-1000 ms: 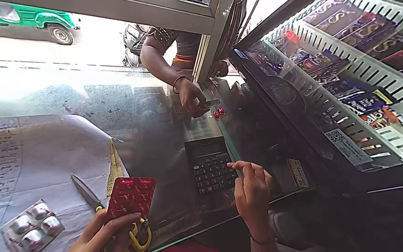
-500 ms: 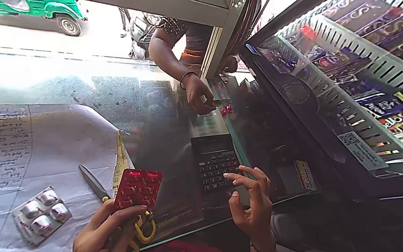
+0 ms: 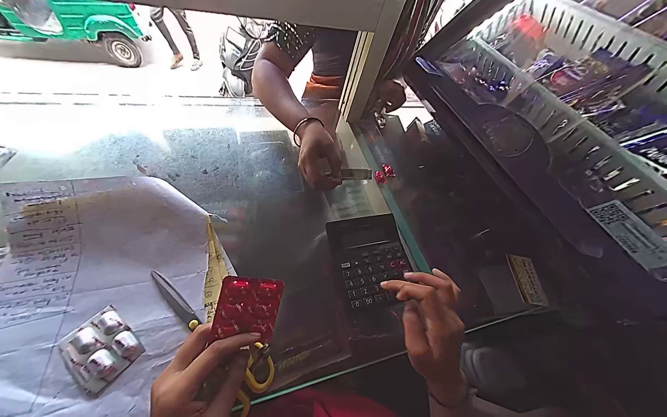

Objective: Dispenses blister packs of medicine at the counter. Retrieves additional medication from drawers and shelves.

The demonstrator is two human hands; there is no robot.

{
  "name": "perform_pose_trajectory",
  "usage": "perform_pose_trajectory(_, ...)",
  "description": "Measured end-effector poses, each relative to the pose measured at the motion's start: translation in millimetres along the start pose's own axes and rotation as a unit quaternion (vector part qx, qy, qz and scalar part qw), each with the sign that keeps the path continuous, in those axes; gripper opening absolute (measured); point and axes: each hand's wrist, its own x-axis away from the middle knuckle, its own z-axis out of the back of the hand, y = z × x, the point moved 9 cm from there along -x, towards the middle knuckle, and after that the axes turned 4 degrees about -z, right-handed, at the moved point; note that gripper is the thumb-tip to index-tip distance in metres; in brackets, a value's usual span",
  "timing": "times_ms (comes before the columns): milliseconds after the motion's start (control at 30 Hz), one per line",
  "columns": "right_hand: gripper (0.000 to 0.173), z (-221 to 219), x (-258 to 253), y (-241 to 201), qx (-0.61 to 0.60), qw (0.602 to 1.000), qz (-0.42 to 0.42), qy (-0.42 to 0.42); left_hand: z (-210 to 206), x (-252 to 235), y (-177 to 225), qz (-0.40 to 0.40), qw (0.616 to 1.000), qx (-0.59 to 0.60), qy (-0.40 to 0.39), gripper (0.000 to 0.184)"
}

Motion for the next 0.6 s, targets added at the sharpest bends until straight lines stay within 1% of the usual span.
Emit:
perform_pose_trajectory(133, 0.023, 16, -3, 14, -0.003, 0.998, -0.024, 0.057, -2, -3, 2, 0.004, 1.000, -0.002, -0.004, 0.015)
perform_pose_trajectory(233, 0.021, 13, -1, 18, 0.005, 0.998, -0.027, 0.057, -3, -3, 1, 0.007, 1.000, -0.007, -0.014, 0.015)
perform_pose_trajectory(400, 0.022, 16, 1, 9, 0.013, 0.997, 0.005, 0.073, -2, -3, 1, 0.005, 1.000, -0.015, -0.010, 0.014)
perform_pose_trajectory(467, 0.025, 14, 2, 5, 0.041, 0.998, 0.011, 0.056, -2, -4, 1, 0.006, 1.000, -0.015, -0.007, 0.014)
perform_pose_trajectory(500, 0.029, 10, 1, 4, 0.055, 0.998, 0.011, 0.037, -2, -3, 1, 0.007, 1.000, -0.013, -0.006, 0.014)
perform_pose_trajectory(533, 0.028, 7, 0, 3, 0.073, 0.997, 0.005, 0.017, -2, -3, 1, 0.008, 1.000, -0.012, -0.005, 0.014)
perform_pose_trajectory(600, 0.030, 8, -5, 4, 0.070, 0.997, -0.007, -0.013, -3, -3, 1, 0.011, 1.000, -0.006, -0.002, 0.014)
